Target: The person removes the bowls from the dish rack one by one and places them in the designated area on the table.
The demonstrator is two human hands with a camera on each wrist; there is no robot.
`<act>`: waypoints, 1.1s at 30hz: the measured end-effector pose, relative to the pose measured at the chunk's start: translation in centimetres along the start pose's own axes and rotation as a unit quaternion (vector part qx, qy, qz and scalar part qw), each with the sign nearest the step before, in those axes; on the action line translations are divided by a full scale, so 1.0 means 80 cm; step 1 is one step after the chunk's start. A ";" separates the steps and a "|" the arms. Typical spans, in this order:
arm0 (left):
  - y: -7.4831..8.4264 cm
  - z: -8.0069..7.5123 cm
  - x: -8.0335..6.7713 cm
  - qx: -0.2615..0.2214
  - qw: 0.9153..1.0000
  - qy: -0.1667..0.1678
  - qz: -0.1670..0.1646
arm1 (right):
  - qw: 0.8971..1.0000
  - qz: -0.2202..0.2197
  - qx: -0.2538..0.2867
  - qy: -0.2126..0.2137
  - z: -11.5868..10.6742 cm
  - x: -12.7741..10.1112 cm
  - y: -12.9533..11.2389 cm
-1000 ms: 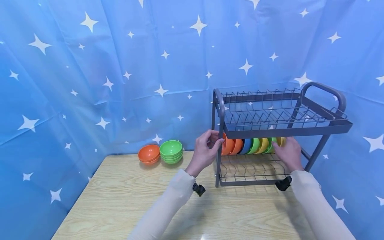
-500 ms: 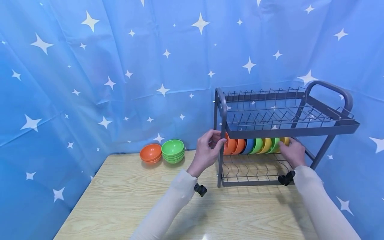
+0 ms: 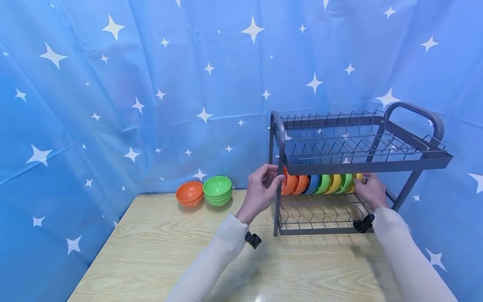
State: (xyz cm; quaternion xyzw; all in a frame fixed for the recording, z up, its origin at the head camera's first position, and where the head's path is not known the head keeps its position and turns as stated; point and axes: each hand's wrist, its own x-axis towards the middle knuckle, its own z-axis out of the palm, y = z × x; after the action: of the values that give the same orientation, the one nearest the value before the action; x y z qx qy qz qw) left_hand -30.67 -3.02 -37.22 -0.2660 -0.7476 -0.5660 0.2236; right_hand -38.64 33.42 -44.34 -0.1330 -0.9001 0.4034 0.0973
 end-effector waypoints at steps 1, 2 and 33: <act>0.000 0.001 0.000 -0.002 1.000 0.000 -0.001 | 1.000 -0.001 -0.002 -0.001 -0.001 0.000 0.001; 0.000 0.001 0.000 -0.003 1.000 0.000 -0.002 | 1.000 -0.002 -0.003 -0.002 -0.002 0.000 0.002; -0.005 0.005 -0.002 -0.010 1.000 0.007 0.020 | 0.999 -0.026 0.034 0.021 0.003 -0.004 0.011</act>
State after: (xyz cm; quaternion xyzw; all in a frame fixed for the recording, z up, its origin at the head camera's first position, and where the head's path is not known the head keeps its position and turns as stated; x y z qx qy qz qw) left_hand -30.83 -2.75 -37.69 -0.2795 -0.7350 -0.5704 0.2373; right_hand -38.24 33.76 -45.19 -0.1146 -0.8870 0.4278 0.1309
